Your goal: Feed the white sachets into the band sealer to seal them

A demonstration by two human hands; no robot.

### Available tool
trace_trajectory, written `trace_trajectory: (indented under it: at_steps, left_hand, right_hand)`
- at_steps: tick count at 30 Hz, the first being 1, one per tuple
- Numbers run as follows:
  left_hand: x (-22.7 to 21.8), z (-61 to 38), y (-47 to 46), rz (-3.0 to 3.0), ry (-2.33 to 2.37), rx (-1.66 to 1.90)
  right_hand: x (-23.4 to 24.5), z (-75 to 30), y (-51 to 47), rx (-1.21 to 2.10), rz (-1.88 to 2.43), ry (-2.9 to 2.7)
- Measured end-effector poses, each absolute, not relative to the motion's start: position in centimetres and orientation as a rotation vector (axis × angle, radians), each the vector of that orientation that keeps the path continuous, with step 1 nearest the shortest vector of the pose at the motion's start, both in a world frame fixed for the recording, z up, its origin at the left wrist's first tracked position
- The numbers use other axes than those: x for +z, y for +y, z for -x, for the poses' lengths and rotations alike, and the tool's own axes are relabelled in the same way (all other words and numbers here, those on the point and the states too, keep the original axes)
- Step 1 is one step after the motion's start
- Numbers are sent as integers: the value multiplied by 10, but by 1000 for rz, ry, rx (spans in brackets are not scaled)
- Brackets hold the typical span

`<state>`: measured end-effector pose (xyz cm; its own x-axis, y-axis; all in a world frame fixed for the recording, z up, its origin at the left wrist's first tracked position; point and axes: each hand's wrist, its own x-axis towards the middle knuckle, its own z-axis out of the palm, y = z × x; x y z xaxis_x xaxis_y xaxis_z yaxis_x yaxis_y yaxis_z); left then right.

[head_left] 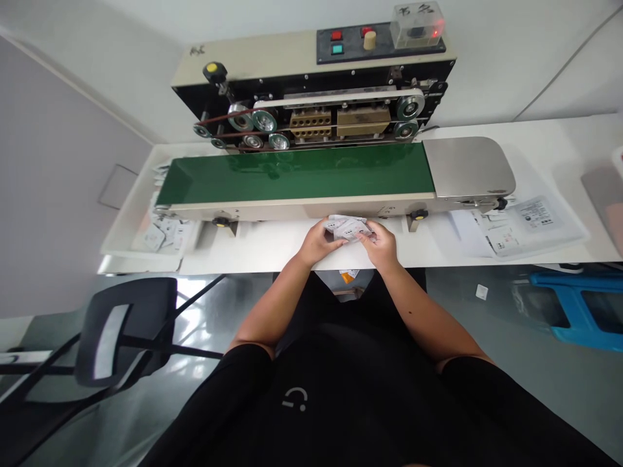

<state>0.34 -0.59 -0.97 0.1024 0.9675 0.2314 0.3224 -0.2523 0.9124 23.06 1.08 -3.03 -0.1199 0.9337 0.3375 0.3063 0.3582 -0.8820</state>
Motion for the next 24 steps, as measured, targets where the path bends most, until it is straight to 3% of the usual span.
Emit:
trace_trajectory:
  at_steps: [24]
  left_hand:
    - [-17, 0, -5, -1618, 1274, 1149]
  right_hand:
    - [-29, -234, 6, 1032, 1181, -1507]
